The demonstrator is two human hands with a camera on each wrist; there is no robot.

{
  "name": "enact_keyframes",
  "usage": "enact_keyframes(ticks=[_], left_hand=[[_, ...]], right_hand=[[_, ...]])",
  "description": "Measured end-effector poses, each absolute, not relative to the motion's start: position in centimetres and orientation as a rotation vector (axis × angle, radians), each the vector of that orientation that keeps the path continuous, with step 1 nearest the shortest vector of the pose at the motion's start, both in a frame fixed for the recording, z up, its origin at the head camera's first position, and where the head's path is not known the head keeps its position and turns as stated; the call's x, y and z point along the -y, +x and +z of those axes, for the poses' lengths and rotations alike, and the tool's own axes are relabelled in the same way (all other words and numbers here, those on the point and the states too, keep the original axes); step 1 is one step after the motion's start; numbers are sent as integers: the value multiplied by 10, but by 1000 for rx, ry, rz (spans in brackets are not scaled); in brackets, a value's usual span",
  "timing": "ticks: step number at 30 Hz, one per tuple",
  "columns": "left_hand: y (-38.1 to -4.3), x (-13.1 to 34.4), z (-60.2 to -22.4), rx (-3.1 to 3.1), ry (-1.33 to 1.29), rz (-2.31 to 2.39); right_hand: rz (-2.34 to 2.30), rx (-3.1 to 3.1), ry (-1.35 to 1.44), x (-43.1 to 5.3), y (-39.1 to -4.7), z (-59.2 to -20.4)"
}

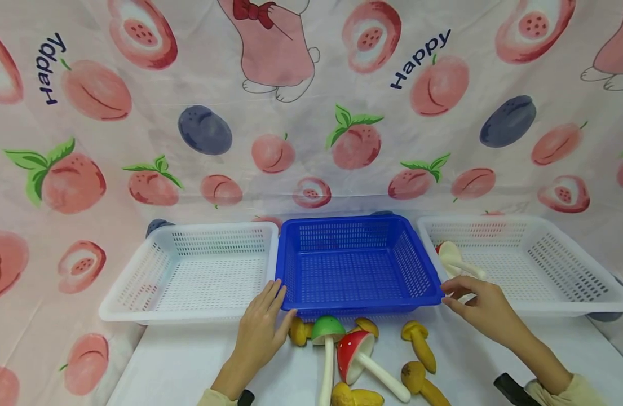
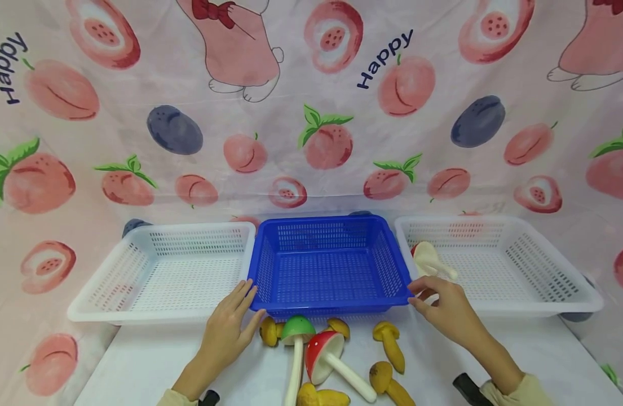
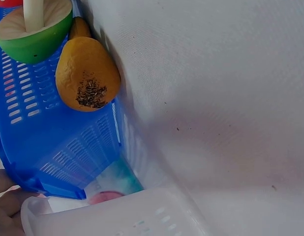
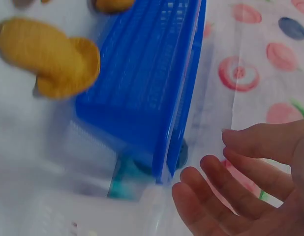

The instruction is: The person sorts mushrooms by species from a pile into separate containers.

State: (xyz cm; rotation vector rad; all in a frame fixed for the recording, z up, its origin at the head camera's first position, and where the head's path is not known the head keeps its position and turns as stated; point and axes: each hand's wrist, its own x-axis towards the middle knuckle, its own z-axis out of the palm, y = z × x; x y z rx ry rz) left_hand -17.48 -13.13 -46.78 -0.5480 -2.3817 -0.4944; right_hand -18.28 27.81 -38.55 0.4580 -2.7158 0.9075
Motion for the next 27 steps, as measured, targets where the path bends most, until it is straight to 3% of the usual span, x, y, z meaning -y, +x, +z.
enact_keyframes(ticks=[27], left_hand=[[-174,131,-468,2355,-552,-531]], right_hand=[[1248,2792,820,-227,-141,-425]])
